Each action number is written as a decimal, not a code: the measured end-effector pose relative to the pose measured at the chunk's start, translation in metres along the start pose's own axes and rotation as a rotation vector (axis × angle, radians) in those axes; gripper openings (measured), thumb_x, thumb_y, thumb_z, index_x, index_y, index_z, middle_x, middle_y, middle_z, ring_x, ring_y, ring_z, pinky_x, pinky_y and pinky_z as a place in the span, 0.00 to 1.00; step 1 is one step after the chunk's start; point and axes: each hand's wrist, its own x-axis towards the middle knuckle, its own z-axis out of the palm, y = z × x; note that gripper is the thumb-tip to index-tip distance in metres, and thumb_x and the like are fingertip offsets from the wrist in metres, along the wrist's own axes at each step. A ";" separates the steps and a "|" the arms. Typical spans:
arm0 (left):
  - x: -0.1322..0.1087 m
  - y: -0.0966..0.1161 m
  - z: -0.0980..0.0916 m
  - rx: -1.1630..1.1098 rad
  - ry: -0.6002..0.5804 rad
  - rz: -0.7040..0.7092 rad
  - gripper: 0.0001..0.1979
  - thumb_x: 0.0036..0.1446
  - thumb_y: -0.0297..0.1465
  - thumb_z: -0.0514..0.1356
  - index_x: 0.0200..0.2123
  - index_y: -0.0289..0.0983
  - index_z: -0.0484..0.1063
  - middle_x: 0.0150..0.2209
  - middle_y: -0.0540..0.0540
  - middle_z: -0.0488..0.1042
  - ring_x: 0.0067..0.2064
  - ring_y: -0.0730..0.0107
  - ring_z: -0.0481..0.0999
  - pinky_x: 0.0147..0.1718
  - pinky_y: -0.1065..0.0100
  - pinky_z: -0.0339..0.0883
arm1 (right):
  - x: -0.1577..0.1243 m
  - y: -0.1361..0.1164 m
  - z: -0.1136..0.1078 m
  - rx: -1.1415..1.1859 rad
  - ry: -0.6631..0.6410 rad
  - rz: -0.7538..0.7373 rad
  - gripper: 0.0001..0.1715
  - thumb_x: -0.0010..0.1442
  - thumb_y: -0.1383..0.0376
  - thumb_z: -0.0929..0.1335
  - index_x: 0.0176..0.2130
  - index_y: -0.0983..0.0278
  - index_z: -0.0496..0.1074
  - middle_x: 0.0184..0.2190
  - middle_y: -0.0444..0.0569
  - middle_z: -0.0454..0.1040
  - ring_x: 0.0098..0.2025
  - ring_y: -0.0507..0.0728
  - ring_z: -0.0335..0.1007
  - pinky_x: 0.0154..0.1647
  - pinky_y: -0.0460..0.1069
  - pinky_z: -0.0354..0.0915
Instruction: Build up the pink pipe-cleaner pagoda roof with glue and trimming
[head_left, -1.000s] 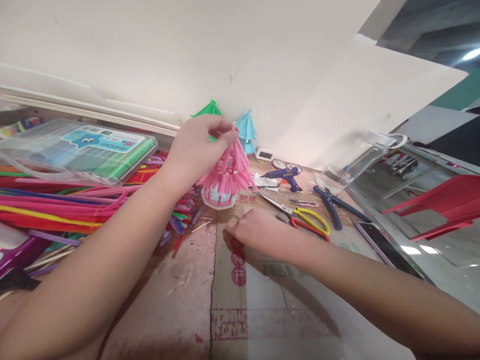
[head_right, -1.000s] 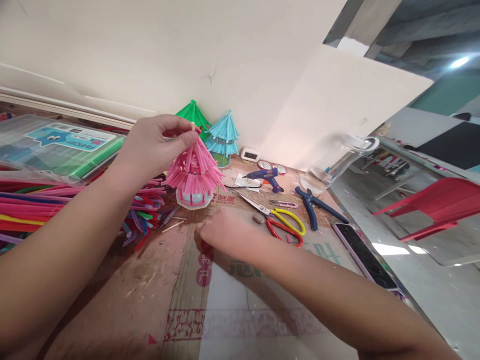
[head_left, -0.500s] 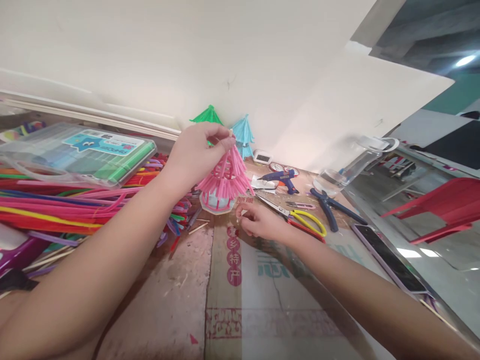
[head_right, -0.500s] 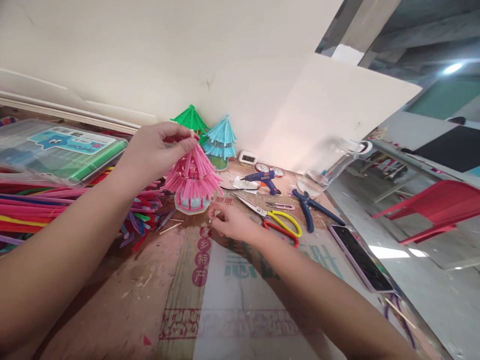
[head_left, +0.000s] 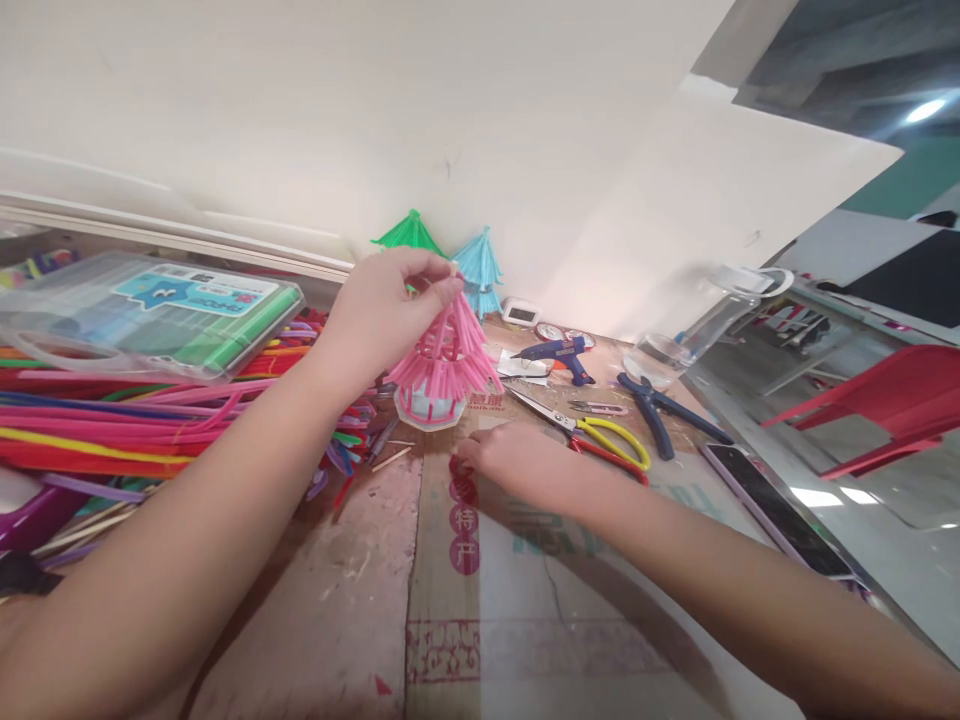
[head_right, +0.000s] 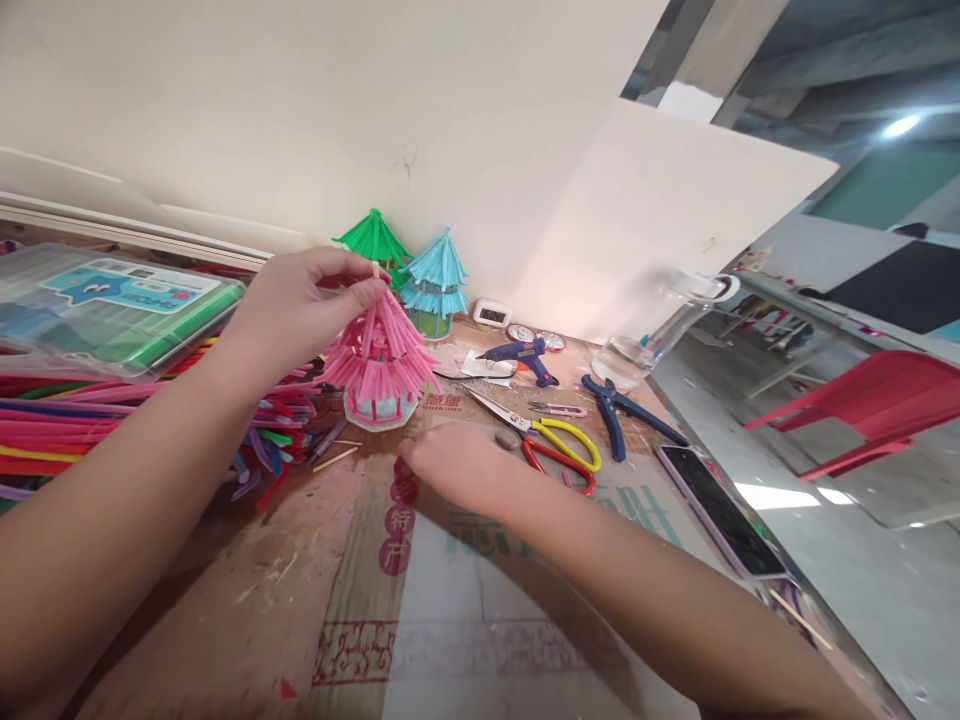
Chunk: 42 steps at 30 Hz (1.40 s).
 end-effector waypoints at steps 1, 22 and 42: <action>0.000 -0.001 0.000 0.006 0.003 0.003 0.09 0.54 0.35 0.58 0.36 0.39 0.76 0.39 0.47 0.78 0.40 0.63 0.75 0.44 0.64 0.66 | 0.001 -0.003 -0.001 -0.055 -0.012 -0.022 0.12 0.60 0.76 0.61 0.39 0.70 0.72 0.30 0.54 0.77 0.33 0.57 0.75 0.30 0.47 0.61; 0.001 -0.001 -0.003 -0.006 0.024 -0.003 0.10 0.54 0.35 0.58 0.37 0.38 0.75 0.40 0.47 0.78 0.42 0.63 0.75 0.45 0.64 0.66 | 0.014 0.026 0.014 0.603 0.144 0.160 0.05 0.51 0.73 0.60 0.28 0.63 0.61 0.22 0.40 0.61 0.25 0.50 0.56 0.27 0.44 0.53; 0.000 0.002 0.000 0.053 -0.005 -0.002 0.12 0.53 0.38 0.57 0.36 0.40 0.75 0.40 0.47 0.78 0.42 0.61 0.75 0.45 0.64 0.67 | -0.010 0.009 0.017 0.457 0.178 0.208 0.13 0.61 0.64 0.66 0.45 0.63 0.75 0.40 0.50 0.77 0.41 0.54 0.72 0.40 0.47 0.62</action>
